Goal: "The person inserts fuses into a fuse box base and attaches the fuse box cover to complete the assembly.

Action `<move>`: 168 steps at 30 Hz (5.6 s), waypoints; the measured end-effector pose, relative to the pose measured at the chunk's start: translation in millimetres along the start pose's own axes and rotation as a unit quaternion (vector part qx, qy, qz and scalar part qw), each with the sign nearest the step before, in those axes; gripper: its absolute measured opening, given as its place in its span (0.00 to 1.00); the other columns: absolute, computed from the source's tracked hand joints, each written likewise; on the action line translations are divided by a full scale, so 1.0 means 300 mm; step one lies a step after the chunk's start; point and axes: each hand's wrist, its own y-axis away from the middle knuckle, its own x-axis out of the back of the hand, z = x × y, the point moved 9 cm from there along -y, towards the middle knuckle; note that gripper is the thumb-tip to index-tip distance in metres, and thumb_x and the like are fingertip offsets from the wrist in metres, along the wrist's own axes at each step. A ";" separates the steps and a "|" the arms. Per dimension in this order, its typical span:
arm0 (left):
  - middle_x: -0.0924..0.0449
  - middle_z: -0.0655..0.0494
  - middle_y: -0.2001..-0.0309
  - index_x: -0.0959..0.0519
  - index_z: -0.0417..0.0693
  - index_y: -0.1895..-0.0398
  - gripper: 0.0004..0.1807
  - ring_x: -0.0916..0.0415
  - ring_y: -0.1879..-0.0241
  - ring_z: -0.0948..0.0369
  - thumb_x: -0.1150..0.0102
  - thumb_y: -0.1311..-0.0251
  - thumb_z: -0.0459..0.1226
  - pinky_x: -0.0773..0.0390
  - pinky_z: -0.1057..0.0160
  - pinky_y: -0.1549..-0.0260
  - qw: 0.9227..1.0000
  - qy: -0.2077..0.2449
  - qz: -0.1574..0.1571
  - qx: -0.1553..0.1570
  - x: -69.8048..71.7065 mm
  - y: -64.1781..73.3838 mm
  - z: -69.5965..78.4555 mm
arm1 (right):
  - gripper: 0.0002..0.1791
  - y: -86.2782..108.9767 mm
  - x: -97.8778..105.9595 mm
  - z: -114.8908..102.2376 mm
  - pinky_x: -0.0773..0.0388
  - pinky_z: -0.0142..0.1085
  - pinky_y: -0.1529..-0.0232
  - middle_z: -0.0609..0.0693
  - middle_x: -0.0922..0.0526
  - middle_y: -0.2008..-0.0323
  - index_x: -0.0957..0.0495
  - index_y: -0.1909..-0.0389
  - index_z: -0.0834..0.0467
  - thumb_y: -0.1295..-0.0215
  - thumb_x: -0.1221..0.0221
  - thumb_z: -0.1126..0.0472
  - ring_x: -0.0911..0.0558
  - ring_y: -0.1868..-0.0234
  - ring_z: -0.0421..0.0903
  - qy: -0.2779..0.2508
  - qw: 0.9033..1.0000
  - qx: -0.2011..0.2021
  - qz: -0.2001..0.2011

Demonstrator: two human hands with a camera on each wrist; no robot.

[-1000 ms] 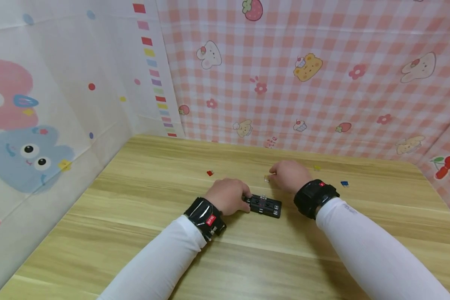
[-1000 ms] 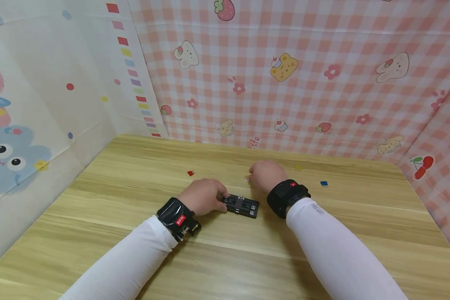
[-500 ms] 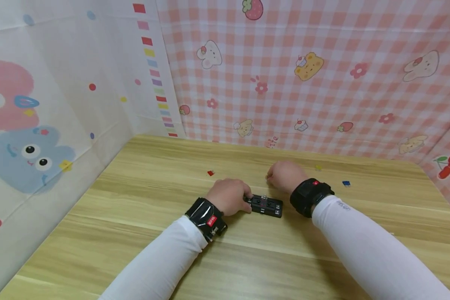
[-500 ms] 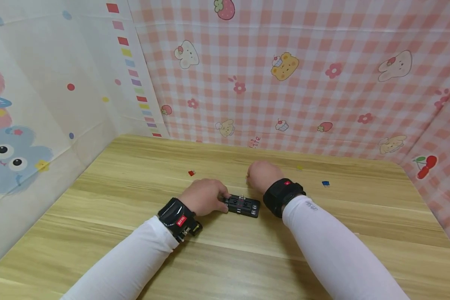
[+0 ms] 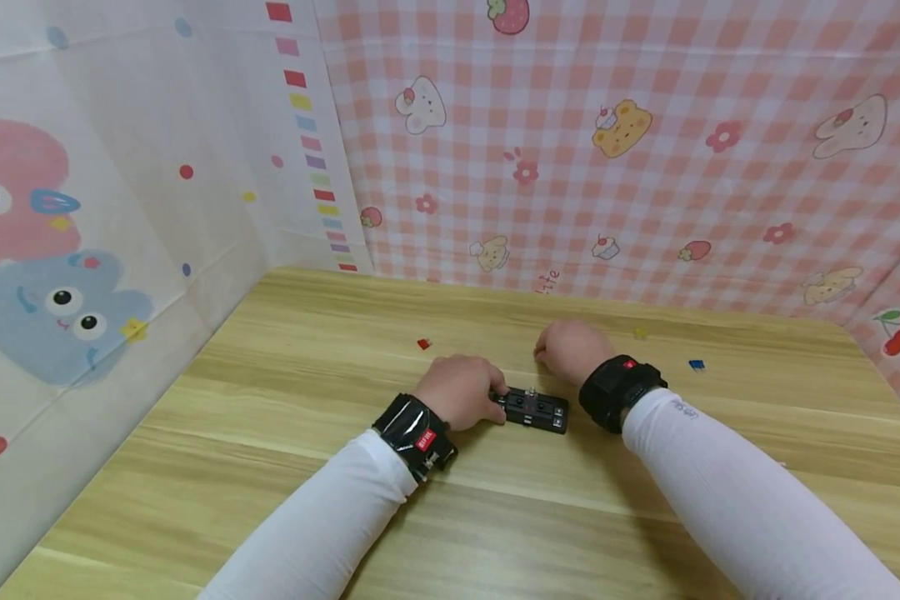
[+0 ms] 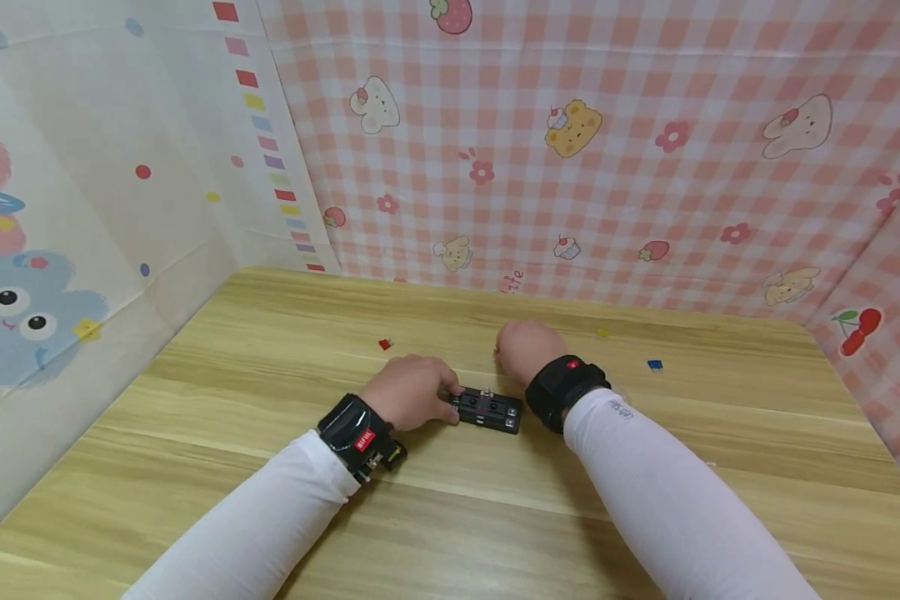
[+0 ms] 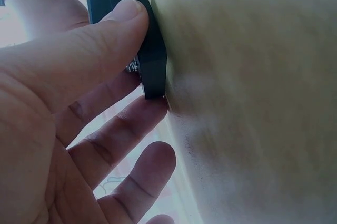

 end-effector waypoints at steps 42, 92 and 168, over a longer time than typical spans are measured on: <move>0.10 0.65 0.50 0.10 0.64 0.52 0.16 0.19 0.52 0.61 0.23 0.42 0.52 0.27 0.52 0.46 1.000 -0.008 -0.016 -0.002 -0.015 -0.010 -0.007 | 0.10 0.059 0.053 0.040 0.25 0.37 0.68 0.54 0.14 0.64 0.11 0.59 0.60 0.26 0.39 0.60 0.21 0.67 0.49 -0.115 0.992 -0.056 -0.004; 0.09 0.66 0.54 0.09 0.62 0.54 0.13 0.18 0.57 0.63 0.22 0.42 0.49 0.28 0.52 0.47 1.000 -0.013 -0.008 -0.006 0.000 0.006 0.015 | 0.04 0.239 0.090 -0.154 0.16 0.42 0.60 0.47 0.11 0.67 0.11 0.64 0.56 0.31 0.34 0.65 0.17 0.68 0.42 -0.110 0.985 0.063 0.117; 0.15 0.70 0.67 0.10 0.63 0.61 0.09 0.23 0.67 0.64 0.22 0.43 0.49 0.30 0.55 0.56 1.000 -0.016 -0.006 -0.009 -0.006 0.005 0.016 | 0.05 0.236 0.048 -0.202 0.21 0.35 0.66 0.45 0.14 0.72 0.12 0.68 0.56 0.33 0.32 0.68 0.23 0.73 0.39 -0.066 0.987 0.103 0.103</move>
